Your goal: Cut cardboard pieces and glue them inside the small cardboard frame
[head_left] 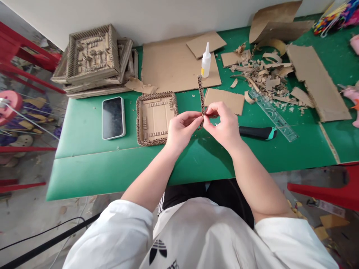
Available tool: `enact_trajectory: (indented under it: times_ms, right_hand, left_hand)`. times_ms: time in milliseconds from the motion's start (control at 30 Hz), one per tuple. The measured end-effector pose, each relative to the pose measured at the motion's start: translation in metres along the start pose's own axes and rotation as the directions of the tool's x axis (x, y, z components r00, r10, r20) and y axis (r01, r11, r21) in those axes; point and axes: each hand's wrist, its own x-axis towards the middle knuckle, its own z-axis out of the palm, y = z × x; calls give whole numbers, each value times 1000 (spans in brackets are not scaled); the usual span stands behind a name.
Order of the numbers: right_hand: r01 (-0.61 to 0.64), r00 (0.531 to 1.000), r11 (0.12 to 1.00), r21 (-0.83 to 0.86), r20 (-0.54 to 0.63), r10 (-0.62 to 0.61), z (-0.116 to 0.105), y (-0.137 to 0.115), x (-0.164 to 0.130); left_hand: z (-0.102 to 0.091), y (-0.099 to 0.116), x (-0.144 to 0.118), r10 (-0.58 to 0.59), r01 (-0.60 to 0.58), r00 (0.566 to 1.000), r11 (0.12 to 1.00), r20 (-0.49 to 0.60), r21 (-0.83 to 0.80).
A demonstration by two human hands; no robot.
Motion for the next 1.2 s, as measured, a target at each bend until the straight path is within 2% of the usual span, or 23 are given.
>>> enact_trajectory:
  times_ms: [367, 533, 700, 800, 900, 1033, 1100, 1200]
  right_hand:
    - [7, 1000, 1000, -3, -19, -7, -1, -1, 1]
    - [2, 999, 999, 32, 39, -4, -2, -1, 1]
    - [107, 986, 994, -20, 133, -103, -3, -1, 1]
    - [116, 982, 993, -7, 151, -114, -5, -2, 2]
    - [102, 993, 993, 60, 60, -105, -9, -6, 4]
    - [203, 978, 972, 118, -69, -196, -12, -9, 3]
    - [244, 968, 965, 102, -78, -236, -12, -9, 2]
    - [206, 978, 976, 63, -57, -203, -12, -9, 0]
  left_hand:
    - [-1, 1, 0, -60, 60, 998, 998, 5, -35]
    - [-3, 1, 2, -90, 93, 995, 994, 45, -60]
    - [-5, -3, 6, 53, -53, 995, 999, -83, -2]
    - [-8, -2, 6, 137, -131, 983, 990, -126, 58]
    - [-8, 0, 3, 294, -272, 953, 937, -74, 217]
    - [-8, 0, -1, 503, -449, 864, 750, 23, 486]
    - [-7, -2, -2, 530, -471, 846, 702, 50, 534]
    - [-6, -3, -3, 511, -471, 856, 711, 77, 522]
